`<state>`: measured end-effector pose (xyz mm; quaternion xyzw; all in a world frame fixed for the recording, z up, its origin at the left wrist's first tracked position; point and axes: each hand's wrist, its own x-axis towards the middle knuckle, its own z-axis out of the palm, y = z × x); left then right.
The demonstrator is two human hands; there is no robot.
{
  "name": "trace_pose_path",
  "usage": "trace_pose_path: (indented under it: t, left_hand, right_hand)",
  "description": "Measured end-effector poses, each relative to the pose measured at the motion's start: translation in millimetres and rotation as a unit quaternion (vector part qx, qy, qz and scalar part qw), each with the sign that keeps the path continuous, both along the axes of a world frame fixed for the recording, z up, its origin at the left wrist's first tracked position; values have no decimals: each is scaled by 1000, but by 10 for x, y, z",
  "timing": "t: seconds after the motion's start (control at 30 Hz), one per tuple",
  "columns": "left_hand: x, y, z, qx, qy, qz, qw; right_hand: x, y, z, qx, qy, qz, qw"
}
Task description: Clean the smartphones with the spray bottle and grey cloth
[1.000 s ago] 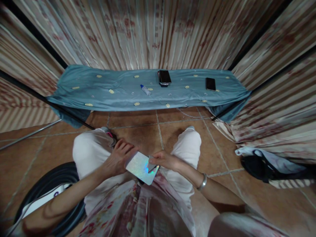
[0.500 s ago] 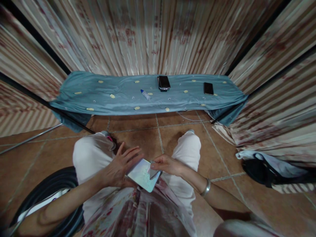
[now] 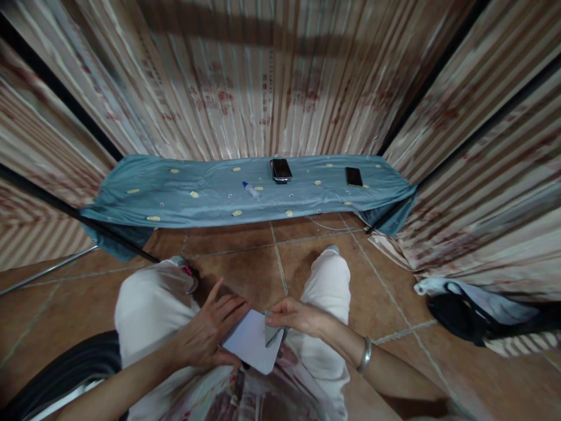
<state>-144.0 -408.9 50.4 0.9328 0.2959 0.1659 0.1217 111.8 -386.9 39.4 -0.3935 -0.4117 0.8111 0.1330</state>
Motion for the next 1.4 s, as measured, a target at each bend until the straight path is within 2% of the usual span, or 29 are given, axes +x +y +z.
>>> trace_pose_path:
  t: [0.2, 0.3, 0.43, 0.53, 0.6, 0.63, 0.67, 0.7, 0.73, 0.77, 0.83, 0.87, 0.9, 0.93, 1.0, 1.07, 1.13, 1.3, 1.4]
  left_hand:
    - [-1, 9, -103, 19, -13, 6, 1000]
    - [7, 18, -117, 27, -22, 2, 999]
    - [-56, 73, -114, 29, -30, 11, 999]
    - [-161, 170, -120, 10, -28, 30, 999]
    - [-198, 242, -119, -53, -57, 82, 994]
    - [-192, 274, -113, -107, -94, 126, 982]
    - [-165, 299, -101, -174, -150, 179, 957]
    - [-121, 319, -82, -264, -219, 221, 913]
    - [-61, 331, -57, -350, -308, 276, 841]
    - [9, 339, -27, -439, -390, 304, 750]
    - [152, 339, 46, -578, -528, 278, 556]
    - [214, 333, 85, -616, -574, 252, 477]
    - [267, 325, 124, -637, -602, 235, 421]
    - [309, 314, 162, -649, -619, 225, 382]
    - [367, 286, 228, -661, -633, 220, 339]
    - [402, 254, 279, -668, -634, 222, 320]
    - [429, 221, 316, -677, -633, 219, 306]
    - [505, 139, 355, -683, -640, 207, 284]
    - [566, 96, 359, -678, -648, 212, 274]
  right_hand:
    - [-28, 29, 33, -3, 8, -2, 1000]
    - [-12, 44, 81, -6, 9, 6, 1000]
    - [66, 72, 134, -1, -9, -14, 1000]
    - [147, 90, 134, -27, -11, -62, 998]
    - [181, 86, 93, -48, 17, -136, 989]
    - [184, 77, 59, -55, 38, -183, 981]
    - [174, 63, 18, -61, 59, -230, 969]
    - [150, 46, -25, -66, 77, -270, 957]
    - [114, 27, -66, -71, 93, -299, 947]
    - [65, 7, -100, -77, 107, -318, 939]
    - [-52, -30, -132, -81, 128, -349, 925]
    - [-112, -44, -124, -76, 132, -365, 918]
    - [-167, -51, -100, -65, 130, -379, 914]
    - [-214, -51, -62, -47, 123, -387, 913]
    - [-272, -28, 40, 10, 95, -381, 920]
    - [-288, 23, 149, 94, 55, -357, 928]
    - [-280, 91, 244, 204, 2, -346, 916]
    - [-340, 247, 421, 443, -84, -309, 837]
    - [-491, 299, 473, 542, -137, -308, 770]
